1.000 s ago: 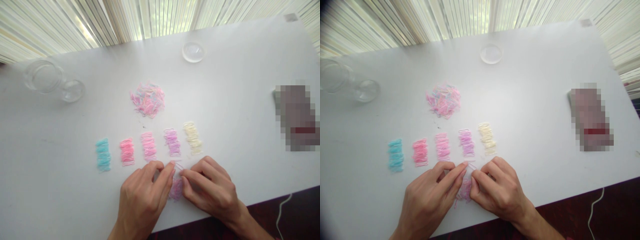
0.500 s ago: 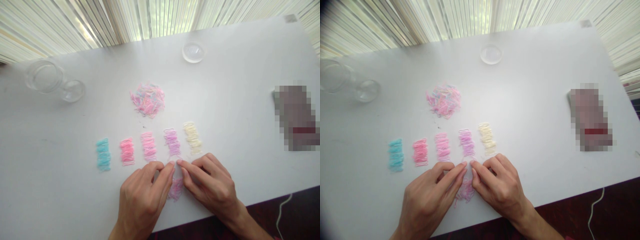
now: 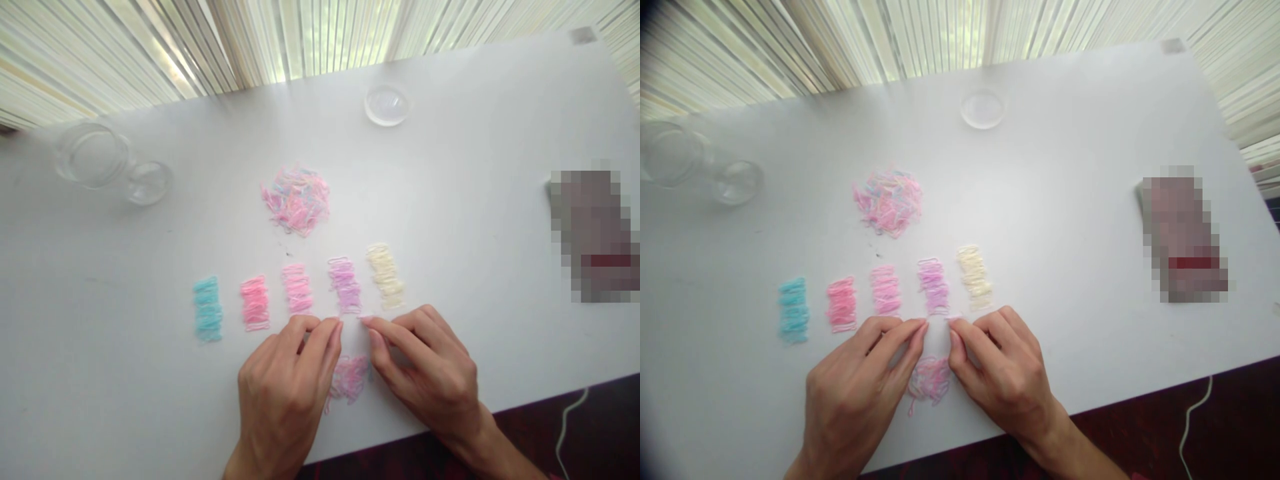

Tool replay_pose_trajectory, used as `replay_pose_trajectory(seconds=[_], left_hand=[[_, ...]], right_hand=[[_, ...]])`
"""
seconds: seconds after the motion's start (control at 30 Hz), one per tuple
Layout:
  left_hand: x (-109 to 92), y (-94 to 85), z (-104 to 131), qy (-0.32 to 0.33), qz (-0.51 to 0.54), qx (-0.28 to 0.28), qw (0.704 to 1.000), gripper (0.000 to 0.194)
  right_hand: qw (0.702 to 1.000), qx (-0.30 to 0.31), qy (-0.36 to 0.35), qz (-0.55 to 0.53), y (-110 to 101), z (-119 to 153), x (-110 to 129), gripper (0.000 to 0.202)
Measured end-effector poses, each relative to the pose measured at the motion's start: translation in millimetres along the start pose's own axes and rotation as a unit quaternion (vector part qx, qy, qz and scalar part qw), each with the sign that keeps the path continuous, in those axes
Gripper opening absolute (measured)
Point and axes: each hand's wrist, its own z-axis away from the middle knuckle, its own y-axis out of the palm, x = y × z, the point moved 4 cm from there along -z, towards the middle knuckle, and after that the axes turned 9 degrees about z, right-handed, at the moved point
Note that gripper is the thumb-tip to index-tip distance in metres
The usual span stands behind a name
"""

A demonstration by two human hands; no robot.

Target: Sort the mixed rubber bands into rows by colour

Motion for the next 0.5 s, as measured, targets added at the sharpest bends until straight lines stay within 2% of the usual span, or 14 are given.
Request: replay_pose_trajectory(seconds=[0.23,0.37,0.5], left_hand=[[2.3,3.1,0.3,0.018,0.013,0.016,1.0,0.016],[4.8,1.1,2.0,0.008,0.016,-0.011,1.0,0.022],[3.8,-4.9,3.8,0.005,0.017,-0.032,0.999,0.013]], right_hand=[[1.0,-0.001,-0.003,-0.002,0.8,2.0,-0.3,0.021],[1.0,-0.008,-0.001,-0.01,-0.4,2.4,-0.4,0.015],[1.0,-0.002,-0.001,-0.008,-0.6,3.1,-0.3,0.013]])
